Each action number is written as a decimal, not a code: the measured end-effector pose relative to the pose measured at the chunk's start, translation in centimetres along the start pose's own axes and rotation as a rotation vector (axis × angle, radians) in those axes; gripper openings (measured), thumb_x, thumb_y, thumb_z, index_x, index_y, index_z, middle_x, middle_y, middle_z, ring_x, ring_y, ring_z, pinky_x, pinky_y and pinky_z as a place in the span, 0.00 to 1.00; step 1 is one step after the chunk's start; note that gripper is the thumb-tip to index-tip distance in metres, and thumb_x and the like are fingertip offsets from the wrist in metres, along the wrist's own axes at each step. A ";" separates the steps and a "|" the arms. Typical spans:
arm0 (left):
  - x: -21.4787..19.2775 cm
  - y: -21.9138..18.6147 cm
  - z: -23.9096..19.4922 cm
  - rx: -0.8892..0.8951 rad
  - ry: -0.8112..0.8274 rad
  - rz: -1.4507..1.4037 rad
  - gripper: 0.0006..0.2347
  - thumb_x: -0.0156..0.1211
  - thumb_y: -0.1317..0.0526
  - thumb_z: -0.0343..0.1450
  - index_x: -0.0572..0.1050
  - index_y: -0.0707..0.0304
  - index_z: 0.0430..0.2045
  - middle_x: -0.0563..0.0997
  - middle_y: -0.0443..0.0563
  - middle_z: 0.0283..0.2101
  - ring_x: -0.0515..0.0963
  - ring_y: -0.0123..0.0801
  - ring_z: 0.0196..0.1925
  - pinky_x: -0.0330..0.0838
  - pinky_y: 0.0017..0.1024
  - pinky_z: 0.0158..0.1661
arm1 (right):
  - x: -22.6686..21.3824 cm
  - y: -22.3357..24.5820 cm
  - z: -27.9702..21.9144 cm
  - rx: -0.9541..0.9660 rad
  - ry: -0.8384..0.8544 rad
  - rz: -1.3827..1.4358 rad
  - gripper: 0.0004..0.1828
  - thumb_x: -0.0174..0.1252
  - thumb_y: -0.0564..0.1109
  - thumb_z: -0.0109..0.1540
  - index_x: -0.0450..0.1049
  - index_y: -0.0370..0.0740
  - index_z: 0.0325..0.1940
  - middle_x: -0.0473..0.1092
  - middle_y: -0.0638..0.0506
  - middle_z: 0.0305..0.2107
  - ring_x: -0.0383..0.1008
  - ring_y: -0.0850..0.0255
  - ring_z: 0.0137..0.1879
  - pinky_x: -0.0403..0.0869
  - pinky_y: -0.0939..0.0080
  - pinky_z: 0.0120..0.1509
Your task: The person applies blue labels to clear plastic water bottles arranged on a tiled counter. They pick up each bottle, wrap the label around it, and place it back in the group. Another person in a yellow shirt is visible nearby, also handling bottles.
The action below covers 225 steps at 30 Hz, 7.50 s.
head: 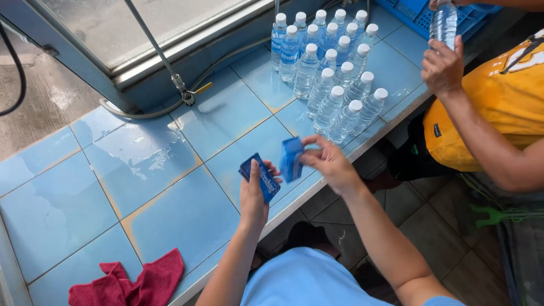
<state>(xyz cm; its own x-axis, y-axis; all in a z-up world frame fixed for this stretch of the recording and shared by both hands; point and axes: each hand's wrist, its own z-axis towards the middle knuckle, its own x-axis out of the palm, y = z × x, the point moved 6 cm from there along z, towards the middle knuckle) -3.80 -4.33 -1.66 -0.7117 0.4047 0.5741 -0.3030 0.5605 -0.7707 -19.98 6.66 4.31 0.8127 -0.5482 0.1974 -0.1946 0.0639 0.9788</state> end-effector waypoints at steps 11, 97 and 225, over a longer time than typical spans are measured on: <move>5.5 -0.4 8.7 0.115 0.045 -0.135 0.14 0.54 0.54 0.83 0.77 0.68 0.52 0.77 0.50 0.34 0.80 0.31 0.36 0.81 0.36 0.38 | -11.9 15.0 17.4 -0.243 -0.017 -0.938 0.12 0.65 0.40 0.73 0.82 0.46 0.61 0.82 0.42 0.50 0.82 0.48 0.62 0.76 0.44 0.70; 19.4 1.4 29.1 0.232 0.002 -0.115 0.25 0.84 0.53 0.62 0.82 0.64 0.50 0.88 0.54 0.44 0.89 0.41 0.46 0.84 0.36 0.48 | -14.7 12.6 30.4 -0.194 0.513 -0.762 0.11 0.73 0.41 0.70 0.74 0.45 0.44 0.74 0.54 0.36 0.76 0.66 0.43 0.79 0.65 0.45; 15.9 5.3 24.1 0.537 0.111 0.363 0.18 0.81 0.67 0.69 0.83 0.57 0.53 0.81 0.47 0.39 0.74 0.22 0.37 0.75 0.27 0.43 | -15.6 9.8 25.8 -0.606 0.476 -1.353 0.11 0.75 0.39 0.66 0.87 0.32 0.51 0.80 0.41 0.41 0.82 0.48 0.47 0.82 0.55 0.44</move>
<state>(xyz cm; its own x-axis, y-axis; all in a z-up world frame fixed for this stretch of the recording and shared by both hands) -31.95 -12.34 -3.30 -0.7671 0.5888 0.2546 -0.3505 -0.0522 -0.9351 -48.76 -5.66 9.41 0.3090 -0.1757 -0.9347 0.9479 0.1374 0.2875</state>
